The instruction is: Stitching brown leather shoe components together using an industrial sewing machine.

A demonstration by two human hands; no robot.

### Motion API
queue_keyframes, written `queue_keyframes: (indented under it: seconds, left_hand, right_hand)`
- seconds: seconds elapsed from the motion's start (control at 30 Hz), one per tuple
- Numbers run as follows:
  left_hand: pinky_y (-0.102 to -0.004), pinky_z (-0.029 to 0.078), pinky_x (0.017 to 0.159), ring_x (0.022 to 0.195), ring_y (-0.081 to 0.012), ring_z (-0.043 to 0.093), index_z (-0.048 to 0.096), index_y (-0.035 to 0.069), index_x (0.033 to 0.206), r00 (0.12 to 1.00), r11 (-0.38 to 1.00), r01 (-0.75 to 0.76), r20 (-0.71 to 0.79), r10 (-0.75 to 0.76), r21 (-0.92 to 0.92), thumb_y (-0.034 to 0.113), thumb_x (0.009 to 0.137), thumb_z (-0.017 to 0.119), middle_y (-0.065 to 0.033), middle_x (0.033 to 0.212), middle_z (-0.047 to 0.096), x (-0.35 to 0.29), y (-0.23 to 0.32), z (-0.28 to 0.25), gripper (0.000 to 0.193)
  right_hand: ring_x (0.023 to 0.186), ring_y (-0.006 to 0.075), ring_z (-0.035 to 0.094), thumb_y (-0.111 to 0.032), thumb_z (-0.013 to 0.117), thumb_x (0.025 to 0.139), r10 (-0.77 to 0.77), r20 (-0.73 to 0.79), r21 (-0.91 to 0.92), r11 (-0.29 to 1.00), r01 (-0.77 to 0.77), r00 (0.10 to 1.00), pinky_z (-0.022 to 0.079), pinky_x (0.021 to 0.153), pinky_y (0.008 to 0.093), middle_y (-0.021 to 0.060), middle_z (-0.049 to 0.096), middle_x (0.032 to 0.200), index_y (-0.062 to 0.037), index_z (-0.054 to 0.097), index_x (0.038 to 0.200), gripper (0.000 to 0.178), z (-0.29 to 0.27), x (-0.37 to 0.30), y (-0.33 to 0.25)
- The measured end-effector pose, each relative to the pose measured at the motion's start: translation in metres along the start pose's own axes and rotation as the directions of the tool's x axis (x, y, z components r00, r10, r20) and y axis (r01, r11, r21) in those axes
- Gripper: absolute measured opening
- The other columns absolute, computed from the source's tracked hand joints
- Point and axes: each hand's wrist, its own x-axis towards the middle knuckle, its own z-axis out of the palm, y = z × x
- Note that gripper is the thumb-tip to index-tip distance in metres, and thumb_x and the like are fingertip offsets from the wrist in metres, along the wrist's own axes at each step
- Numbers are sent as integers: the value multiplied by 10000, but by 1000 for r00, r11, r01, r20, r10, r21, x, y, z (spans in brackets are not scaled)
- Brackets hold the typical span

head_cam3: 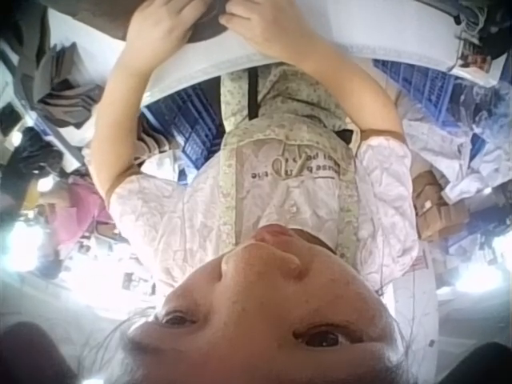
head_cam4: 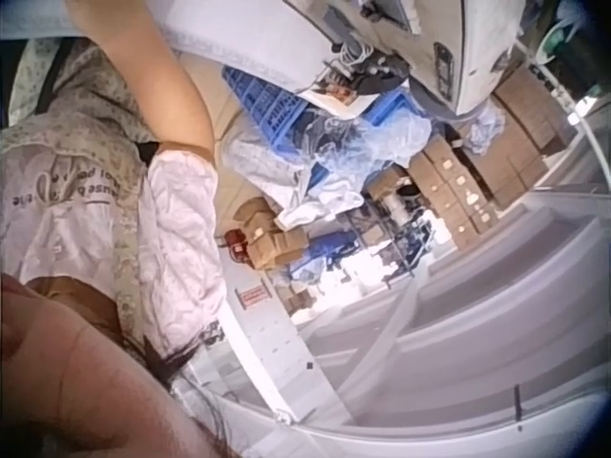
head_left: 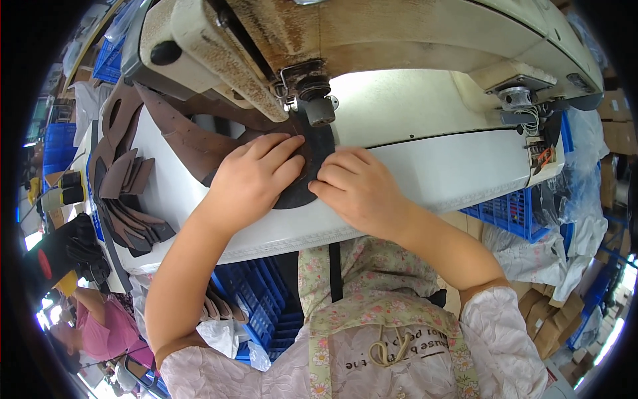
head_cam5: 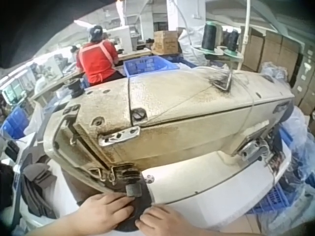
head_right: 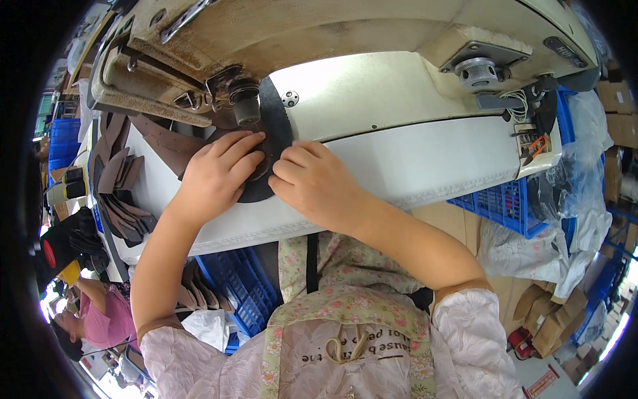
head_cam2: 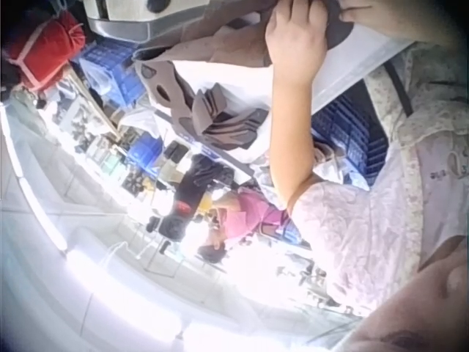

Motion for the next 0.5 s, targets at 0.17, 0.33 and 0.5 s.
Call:
queue_keyframes:
  seconds: [0.17, 0.33, 0.5]
  left_hand:
    - [-354, 571, 842, 1118, -273, 637, 658, 56, 1115, 999, 998, 16, -47, -14, 61, 148, 778, 626, -101, 1214, 662, 3, 3, 3, 351]
    - [-372, 563, 874, 1141, -305, 616, 640, 31, 1199, 977, 976, 208, -31, -210, -69, 43, 687, 663, -121, 1245, 624, -1, 7, 2, 512]
    - [-413, 471, 1036, 1198, -373, 584, 622, 4, 1288, 936, 892, 346, 39, -351, -291, -75, 747, 543, -174, 1315, 595, -6, 0, -3, 553]
  right_hand:
    - [1159, 313, 587, -121, 638, 790, 93, -27, -70, 993, -94, 995, 471, 1039, 458, 132, 612, 1103, -29, 667, 987, 219, 4, 5, -6]
    - [1202, 333, 592, -104, 641, 795, 182, 12, -28, 983, -181, 983, 505, 1011, 451, 139, 616, 1108, -32, 653, 1033, 249, 2, 5, -10]
    - [1125, 305, 640, -100, 642, 776, 174, -84, 12, 985, -174, 981, 539, 952, 400, 127, 634, 1047, -31, 643, 969, 205, 8, 0, -8]
